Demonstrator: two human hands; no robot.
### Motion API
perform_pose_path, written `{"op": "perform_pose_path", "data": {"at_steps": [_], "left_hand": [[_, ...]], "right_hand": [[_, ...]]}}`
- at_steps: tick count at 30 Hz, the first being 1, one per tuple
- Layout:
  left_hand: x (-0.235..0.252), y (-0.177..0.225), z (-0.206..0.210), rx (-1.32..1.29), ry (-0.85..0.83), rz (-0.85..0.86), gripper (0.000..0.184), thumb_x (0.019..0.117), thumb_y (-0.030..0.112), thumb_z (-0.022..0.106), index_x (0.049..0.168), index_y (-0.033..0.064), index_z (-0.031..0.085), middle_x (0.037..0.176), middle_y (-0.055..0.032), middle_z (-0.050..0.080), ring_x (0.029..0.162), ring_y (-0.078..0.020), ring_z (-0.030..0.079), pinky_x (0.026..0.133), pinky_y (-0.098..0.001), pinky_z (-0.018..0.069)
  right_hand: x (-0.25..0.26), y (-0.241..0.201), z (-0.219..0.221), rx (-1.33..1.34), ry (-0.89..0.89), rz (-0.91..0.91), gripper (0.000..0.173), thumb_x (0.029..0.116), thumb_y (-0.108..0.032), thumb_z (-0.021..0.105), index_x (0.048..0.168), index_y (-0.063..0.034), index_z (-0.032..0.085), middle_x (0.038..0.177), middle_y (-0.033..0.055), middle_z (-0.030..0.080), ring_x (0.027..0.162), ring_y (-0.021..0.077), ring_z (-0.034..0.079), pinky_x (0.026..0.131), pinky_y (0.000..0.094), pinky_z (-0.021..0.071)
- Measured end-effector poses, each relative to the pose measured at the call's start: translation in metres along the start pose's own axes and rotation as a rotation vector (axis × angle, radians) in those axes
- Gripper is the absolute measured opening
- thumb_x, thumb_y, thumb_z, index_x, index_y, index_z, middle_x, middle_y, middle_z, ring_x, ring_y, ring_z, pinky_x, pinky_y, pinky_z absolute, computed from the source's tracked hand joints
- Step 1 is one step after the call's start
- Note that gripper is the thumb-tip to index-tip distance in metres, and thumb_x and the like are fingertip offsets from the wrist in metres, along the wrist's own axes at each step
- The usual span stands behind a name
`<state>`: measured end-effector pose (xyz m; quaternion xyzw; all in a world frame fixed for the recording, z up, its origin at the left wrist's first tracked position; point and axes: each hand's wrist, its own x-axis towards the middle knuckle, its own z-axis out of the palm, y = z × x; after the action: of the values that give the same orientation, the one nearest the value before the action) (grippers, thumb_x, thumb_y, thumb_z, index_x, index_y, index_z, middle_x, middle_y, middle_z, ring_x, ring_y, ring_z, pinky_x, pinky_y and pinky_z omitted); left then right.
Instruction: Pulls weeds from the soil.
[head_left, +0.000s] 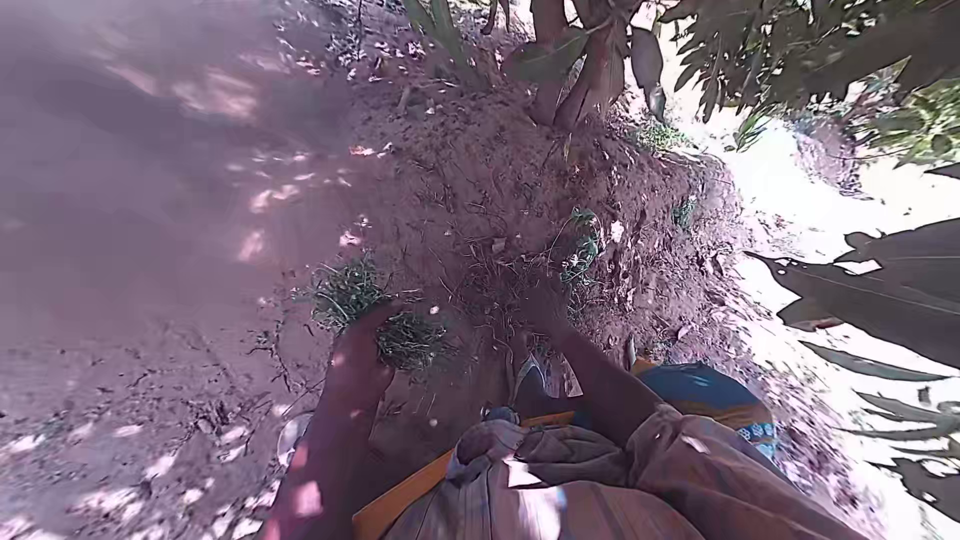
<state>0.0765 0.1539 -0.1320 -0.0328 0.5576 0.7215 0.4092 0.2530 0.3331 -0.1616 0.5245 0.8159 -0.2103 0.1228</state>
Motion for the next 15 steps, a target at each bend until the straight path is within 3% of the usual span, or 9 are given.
{"op": "perform_pose_path", "data": {"at_steps": [2,3,4,6,8,10,12,15], "left_hand": [[-0.004,0.002,0.007,0.021,0.021,0.005,0.009,0.1025,0.011,0.052,0.109,0.0099,0.058,0.085,0.0006,0.067,0.071,-0.0067,0.066,0.064,-0.0256,0.0575],[-0.006,0.003,0.011,0.03,0.026,0.012,0.008,0.1022,0.011,0.052,0.107,0.0102,0.059,0.083,0.0014,0.067,0.071,-0.0058,0.066,0.063,-0.0245,0.0574],[-0.007,0.003,0.012,0.031,0.027,0.019,0.008,0.1023,0.011,0.052,0.107,0.0104,0.059,0.083,0.002,0.067,0.071,-0.0052,0.067,0.063,-0.0239,0.0576],[-0.006,0.002,0.013,0.01,0.021,0.022,0.008,0.1032,0.01,0.052,0.108,0.0098,0.058,0.085,0.0014,0.066,0.073,-0.0062,0.066,0.066,-0.025,0.0577],[-0.003,0.0,0.011,-0.018,0.03,0.017,0.009,0.1036,0.01,0.051,0.108,0.0101,0.058,0.085,0.001,0.067,0.073,-0.0067,0.067,0.066,-0.0251,0.0581],[-0.003,0.003,0.011,-0.047,0.029,0.011,0.01,0.105,0.011,0.048,0.108,0.01,0.057,0.084,0.0008,0.067,0.072,-0.0066,0.067,0.066,-0.0253,0.0587],[0.0,0.003,0.008,-0.048,0.023,0.022,0.01,0.1053,0.012,0.047,0.11,0.0109,0.056,0.085,0.0011,0.067,0.073,-0.0065,0.067,0.066,-0.0254,0.0588],[0.002,0.001,0.007,-0.024,0.022,0.029,0.01,0.1051,0.013,0.048,0.112,0.0116,0.056,0.087,0.0008,0.067,0.075,-0.0067,0.067,0.067,-0.0255,0.0587]], "right_hand": [[0.008,0.014,-0.004,0.072,-0.078,0.117,0.044,0.1071,-0.029,0.048,0.138,0.0004,0.059,0.148,0.0208,0.053,0.144,0.0353,0.043,0.118,0.0598,0.0257],[0.009,0.016,-0.008,0.18,-0.07,0.108,0.041,0.1078,-0.028,0.048,0.131,0.0028,0.063,0.137,0.0228,0.06,0.133,0.035,0.054,0.112,0.0551,0.0376],[0.008,0.015,-0.012,0.331,-0.011,0.058,0.037,0.1076,-0.025,0.051,0.12,0.0055,0.067,0.123,0.0253,0.066,0.119,0.0365,0.061,0.104,0.0539,0.0439],[0.0,0.006,-0.025,0.545,0.125,-0.092,0.033,0.1077,-0.024,0.053,0.11,0.0044,0.07,0.104,0.0239,0.068,0.097,0.0361,0.063,0.089,0.0548,0.0476],[-0.017,-0.002,-0.043,0.67,0.247,-0.267,0.034,0.1077,-0.026,0.052,0.119,-0.0008,0.071,0.107,0.0212,0.07,0.092,0.0337,0.066,0.082,0.0549,0.0512],[-0.032,-0.011,-0.06,0.749,0.33,-0.405,0.034,0.1081,-0.024,0.051,0.126,-0.0029,0.07,0.121,0.0175,0.069,0.101,0.0275,0.066,0.086,0.0499,0.0516],[-0.033,-0.014,-0.067,0.773,0.376,-0.515,0.032,0.1065,-0.019,0.052,0.127,-0.0013,0.07,0.139,0.0164,0.063,0.126,0.0265,0.061,0.105,0.047,0.0484],[-0.008,-0.005,-0.055,0.675,0.385,-0.488,0.029,0.1016,-0.011,0.058,0.124,0.0016,0.071,0.141,0.0212,0.06,0.136,0.0336,0.053,0.114,0.0501,0.0406]]}}
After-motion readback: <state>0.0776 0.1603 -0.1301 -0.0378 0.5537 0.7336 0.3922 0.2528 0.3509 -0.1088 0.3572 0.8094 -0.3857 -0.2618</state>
